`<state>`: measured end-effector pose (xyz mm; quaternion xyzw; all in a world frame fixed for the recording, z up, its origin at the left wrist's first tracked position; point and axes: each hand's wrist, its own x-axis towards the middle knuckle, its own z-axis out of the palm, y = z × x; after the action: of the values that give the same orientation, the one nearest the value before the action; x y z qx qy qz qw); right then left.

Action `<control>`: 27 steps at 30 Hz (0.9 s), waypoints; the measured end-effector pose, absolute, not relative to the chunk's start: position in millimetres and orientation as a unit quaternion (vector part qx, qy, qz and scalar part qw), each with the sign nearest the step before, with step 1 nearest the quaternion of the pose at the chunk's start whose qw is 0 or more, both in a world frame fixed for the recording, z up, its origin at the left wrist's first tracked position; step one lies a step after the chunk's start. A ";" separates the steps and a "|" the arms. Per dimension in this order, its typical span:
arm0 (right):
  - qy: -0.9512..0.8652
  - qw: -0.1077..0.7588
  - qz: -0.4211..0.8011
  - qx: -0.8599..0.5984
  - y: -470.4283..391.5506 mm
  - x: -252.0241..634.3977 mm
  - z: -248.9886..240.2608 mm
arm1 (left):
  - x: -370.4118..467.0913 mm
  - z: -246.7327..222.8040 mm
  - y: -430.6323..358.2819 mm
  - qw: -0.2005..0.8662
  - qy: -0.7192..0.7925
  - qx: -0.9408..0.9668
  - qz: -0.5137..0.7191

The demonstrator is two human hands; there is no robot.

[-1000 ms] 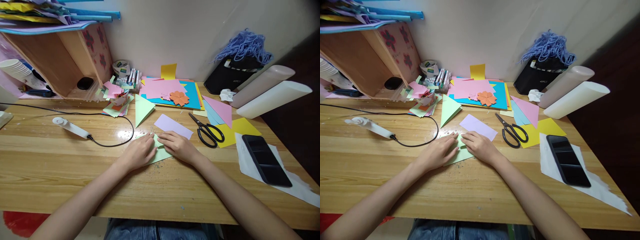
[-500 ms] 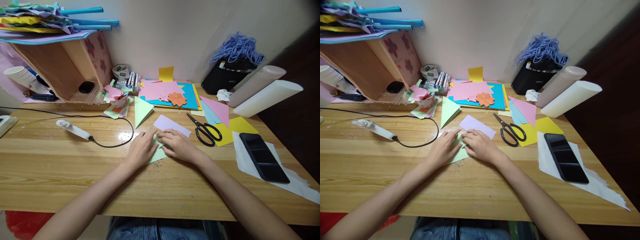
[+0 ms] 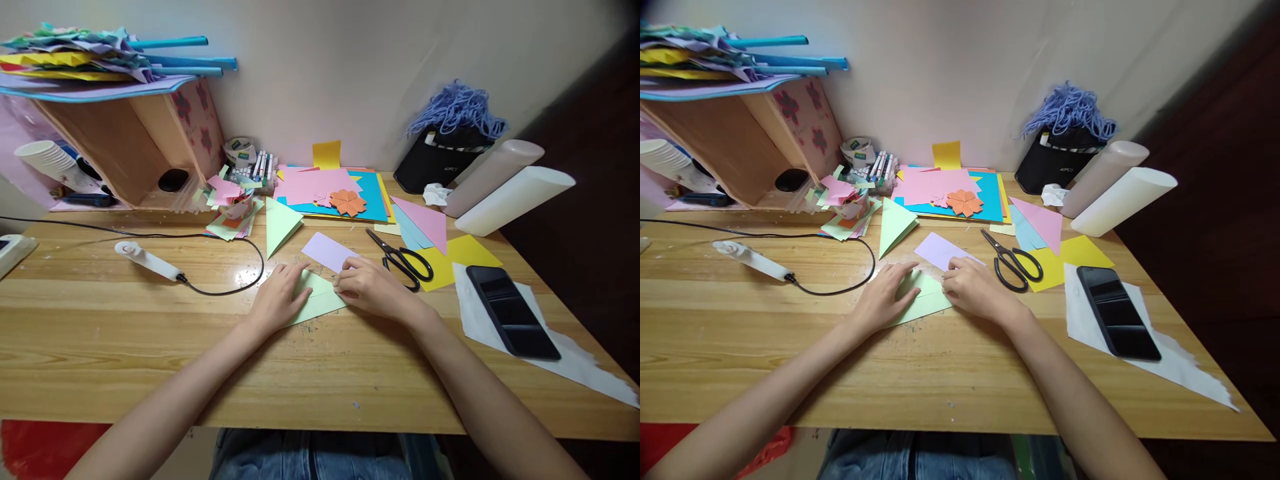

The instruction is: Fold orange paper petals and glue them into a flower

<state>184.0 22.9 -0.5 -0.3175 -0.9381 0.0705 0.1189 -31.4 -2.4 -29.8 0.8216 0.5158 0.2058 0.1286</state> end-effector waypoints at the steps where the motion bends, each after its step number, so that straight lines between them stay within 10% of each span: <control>1: -0.939 0.105 0.066 -0.322 22.4 185.5 1.4 | -31.6 -30.0 -2.6 0.132 0.515 0.821 0.207; 27: -0.873 0.226 0.266 -0.341 18.7 155.7 -29.1 | -56.6 -31.0 7.7 0.118 0.636 0.735 0.206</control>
<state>155.7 18.7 -29.1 -0.3411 -0.8727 0.2660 0.2264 -56.6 7.7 -31.0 0.7347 0.6357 0.2056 0.1177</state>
